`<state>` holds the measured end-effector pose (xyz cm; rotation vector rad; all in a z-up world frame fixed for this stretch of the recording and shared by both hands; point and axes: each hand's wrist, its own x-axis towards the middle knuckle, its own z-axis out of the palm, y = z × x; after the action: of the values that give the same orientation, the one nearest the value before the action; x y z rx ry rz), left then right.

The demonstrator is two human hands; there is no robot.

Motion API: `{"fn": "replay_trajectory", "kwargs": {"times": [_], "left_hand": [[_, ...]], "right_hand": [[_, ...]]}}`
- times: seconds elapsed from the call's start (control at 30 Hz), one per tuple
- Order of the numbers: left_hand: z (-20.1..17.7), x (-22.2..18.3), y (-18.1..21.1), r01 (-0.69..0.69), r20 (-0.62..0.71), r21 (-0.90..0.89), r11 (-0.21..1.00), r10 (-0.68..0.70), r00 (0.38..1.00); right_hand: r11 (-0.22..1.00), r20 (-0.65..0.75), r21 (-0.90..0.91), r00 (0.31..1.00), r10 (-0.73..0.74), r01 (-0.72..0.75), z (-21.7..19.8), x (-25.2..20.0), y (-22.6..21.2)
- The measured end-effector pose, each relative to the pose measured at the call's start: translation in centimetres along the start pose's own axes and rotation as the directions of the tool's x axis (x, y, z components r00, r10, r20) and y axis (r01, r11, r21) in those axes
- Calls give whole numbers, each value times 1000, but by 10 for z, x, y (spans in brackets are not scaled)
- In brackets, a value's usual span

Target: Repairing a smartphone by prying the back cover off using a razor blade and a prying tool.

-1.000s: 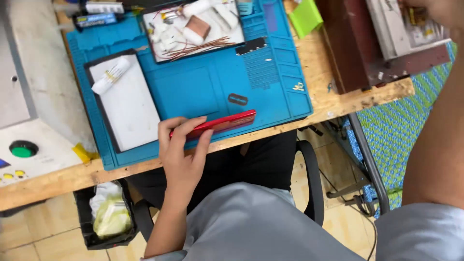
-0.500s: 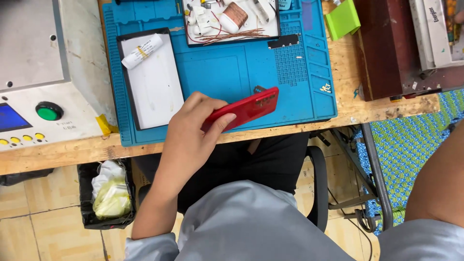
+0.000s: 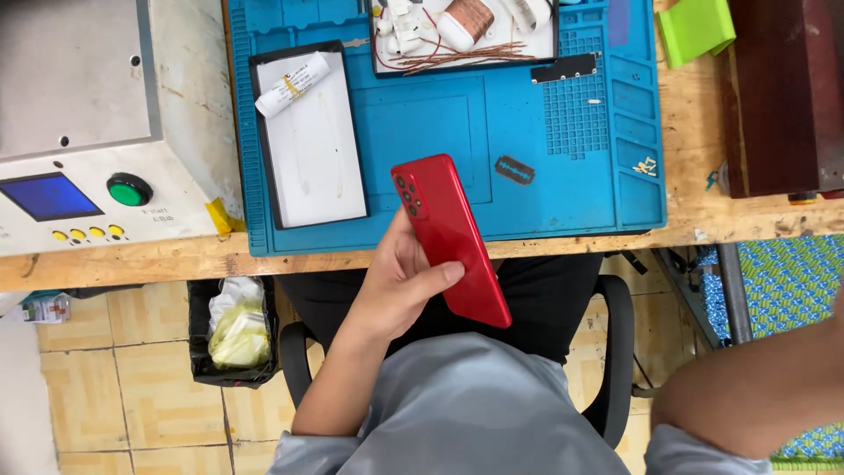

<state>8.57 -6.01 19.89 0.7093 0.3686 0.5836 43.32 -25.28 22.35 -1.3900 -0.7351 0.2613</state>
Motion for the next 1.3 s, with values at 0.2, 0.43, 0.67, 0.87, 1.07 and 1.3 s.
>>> {"fn": "replay_trajectory", "kwargs": {"times": [0.2, 0.43, 0.67, 0.87, 1.07, 1.3], "left_hand": [[3, 21, 3, -101, -93, 151, 983, 116, 989], [3, 34, -1, -283, -6, 97, 954, 285, 959], [0, 30, -6, -275, -99, 113, 955, 286, 953], [-3, 26, -3, -280, -69, 71, 957, 284, 956], [-2, 25, -2, -295, -47, 60, 954, 298, 953], [0, 26, -1, -316, -41, 92, 944, 321, 946]], "right_hand": [[965, -38, 262, 999, 10, 0, 105, -65, -44], [990, 32, 133, 998, -61, 56, 145, -109, -19], [999, 218, 33, 976, 2, -10, 170, -100, -29], [971, 413, -73, 893, -179, 228, 172, -94, -26], [944, 520, -119, 829, -204, 307, 158, -106, -20], [890, 629, -96, 720, -293, 446, 154, -103, -15]]}}
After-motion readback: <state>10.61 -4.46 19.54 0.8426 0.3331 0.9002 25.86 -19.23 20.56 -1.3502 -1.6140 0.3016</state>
